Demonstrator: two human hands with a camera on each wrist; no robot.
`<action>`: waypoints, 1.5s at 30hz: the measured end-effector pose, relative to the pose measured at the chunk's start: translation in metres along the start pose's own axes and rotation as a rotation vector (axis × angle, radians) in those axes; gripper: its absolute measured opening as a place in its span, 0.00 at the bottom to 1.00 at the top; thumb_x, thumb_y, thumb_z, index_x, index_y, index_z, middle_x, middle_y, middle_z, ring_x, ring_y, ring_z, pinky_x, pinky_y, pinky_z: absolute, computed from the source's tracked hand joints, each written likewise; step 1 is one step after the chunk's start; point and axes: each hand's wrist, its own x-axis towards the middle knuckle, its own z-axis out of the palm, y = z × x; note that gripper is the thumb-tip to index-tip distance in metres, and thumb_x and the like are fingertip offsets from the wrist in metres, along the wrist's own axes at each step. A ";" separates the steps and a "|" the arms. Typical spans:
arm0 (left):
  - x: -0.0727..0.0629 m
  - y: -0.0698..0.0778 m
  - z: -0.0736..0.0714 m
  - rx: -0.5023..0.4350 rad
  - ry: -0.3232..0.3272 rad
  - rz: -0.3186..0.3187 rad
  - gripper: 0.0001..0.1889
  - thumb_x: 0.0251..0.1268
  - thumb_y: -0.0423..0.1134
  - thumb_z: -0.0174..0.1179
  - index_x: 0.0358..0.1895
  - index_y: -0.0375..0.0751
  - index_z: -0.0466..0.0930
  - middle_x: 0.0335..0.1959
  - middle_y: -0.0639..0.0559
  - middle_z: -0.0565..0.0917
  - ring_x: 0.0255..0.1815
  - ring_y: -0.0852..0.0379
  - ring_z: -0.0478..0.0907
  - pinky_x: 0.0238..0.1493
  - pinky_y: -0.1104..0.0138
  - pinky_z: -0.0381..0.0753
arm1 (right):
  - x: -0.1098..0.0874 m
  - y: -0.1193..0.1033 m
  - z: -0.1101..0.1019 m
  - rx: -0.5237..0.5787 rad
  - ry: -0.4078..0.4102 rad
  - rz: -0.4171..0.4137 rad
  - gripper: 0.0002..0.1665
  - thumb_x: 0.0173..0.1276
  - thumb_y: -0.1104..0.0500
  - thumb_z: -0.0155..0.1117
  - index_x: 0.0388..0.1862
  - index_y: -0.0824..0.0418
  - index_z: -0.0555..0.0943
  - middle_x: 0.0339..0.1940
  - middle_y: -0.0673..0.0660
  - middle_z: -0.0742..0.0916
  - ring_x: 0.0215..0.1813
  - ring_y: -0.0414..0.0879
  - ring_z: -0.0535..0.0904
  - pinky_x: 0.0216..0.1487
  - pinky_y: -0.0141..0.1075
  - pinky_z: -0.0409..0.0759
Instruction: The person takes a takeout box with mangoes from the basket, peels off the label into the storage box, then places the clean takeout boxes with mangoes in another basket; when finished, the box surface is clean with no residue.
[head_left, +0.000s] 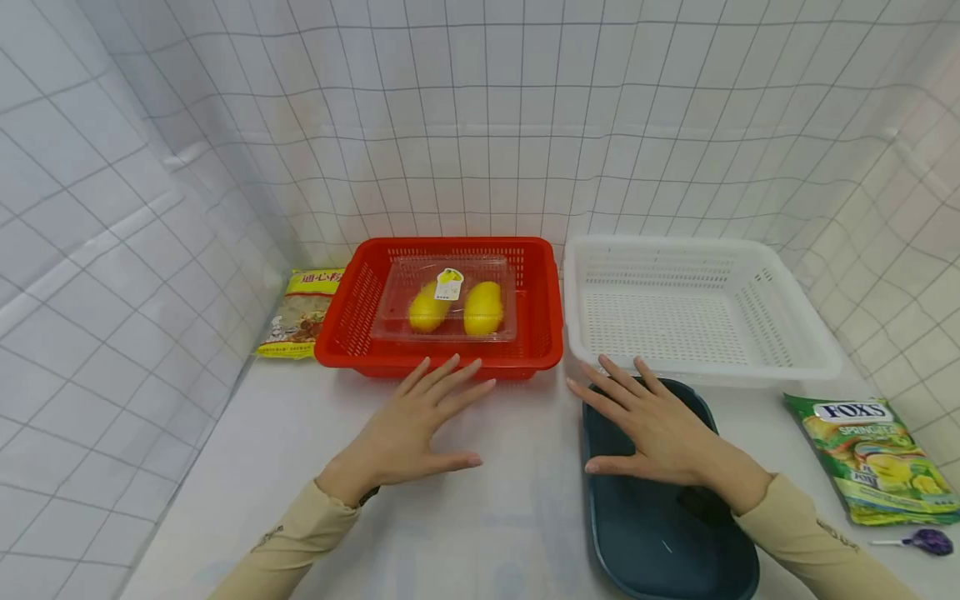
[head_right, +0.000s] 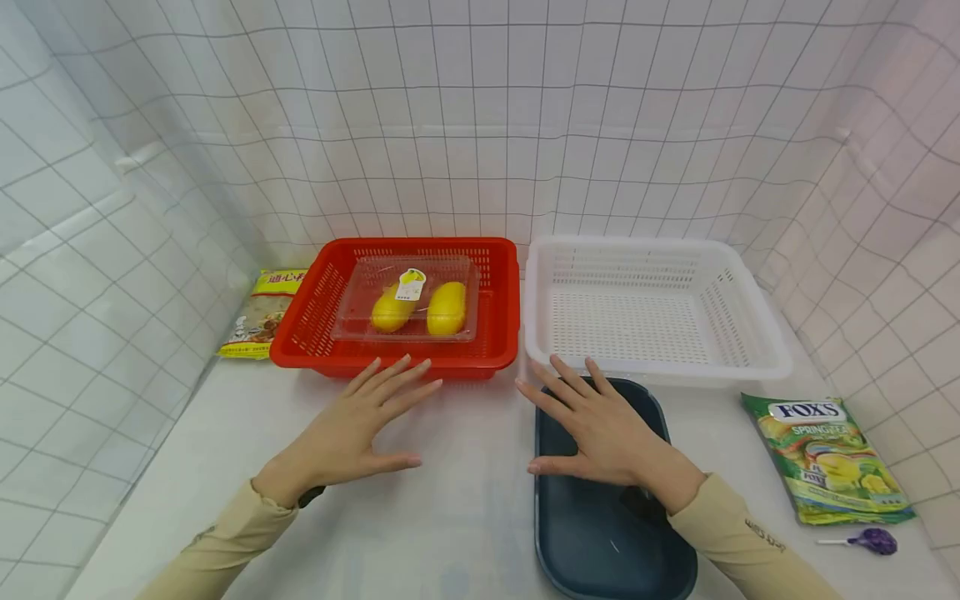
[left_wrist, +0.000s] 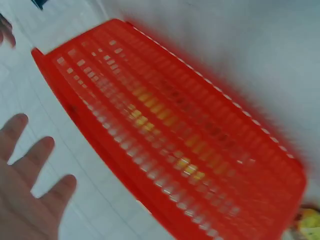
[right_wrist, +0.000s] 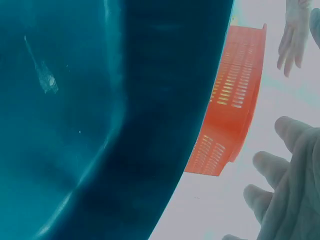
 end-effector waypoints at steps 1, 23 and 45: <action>-0.004 -0.005 -0.001 -0.021 0.030 0.000 0.43 0.55 0.72 0.51 0.73 0.58 0.59 0.72 0.55 0.59 0.73 0.51 0.49 0.71 0.50 0.43 | 0.000 0.000 0.000 0.007 0.003 0.000 0.55 0.56 0.21 0.48 0.77 0.44 0.50 0.77 0.52 0.55 0.76 0.53 0.42 0.70 0.57 0.36; -0.041 -0.148 -0.028 -0.742 0.522 -0.770 0.32 0.70 0.53 0.52 0.72 0.43 0.60 0.66 0.39 0.65 0.63 0.48 0.63 0.59 0.57 0.66 | 0.006 -0.002 -0.003 0.120 0.256 -0.085 0.36 0.62 0.38 0.63 0.65 0.53 0.74 0.56 0.51 0.82 0.57 0.47 0.76 0.56 0.50 0.74; -0.005 -0.188 -0.034 -0.998 0.317 -0.854 0.31 0.75 0.48 0.44 0.76 0.54 0.46 0.70 0.37 0.57 0.62 0.44 0.63 0.54 0.66 0.71 | 0.013 -0.002 -0.003 0.130 0.284 -0.121 0.32 0.62 0.38 0.63 0.60 0.53 0.78 0.49 0.47 0.85 0.50 0.42 0.79 0.51 0.45 0.78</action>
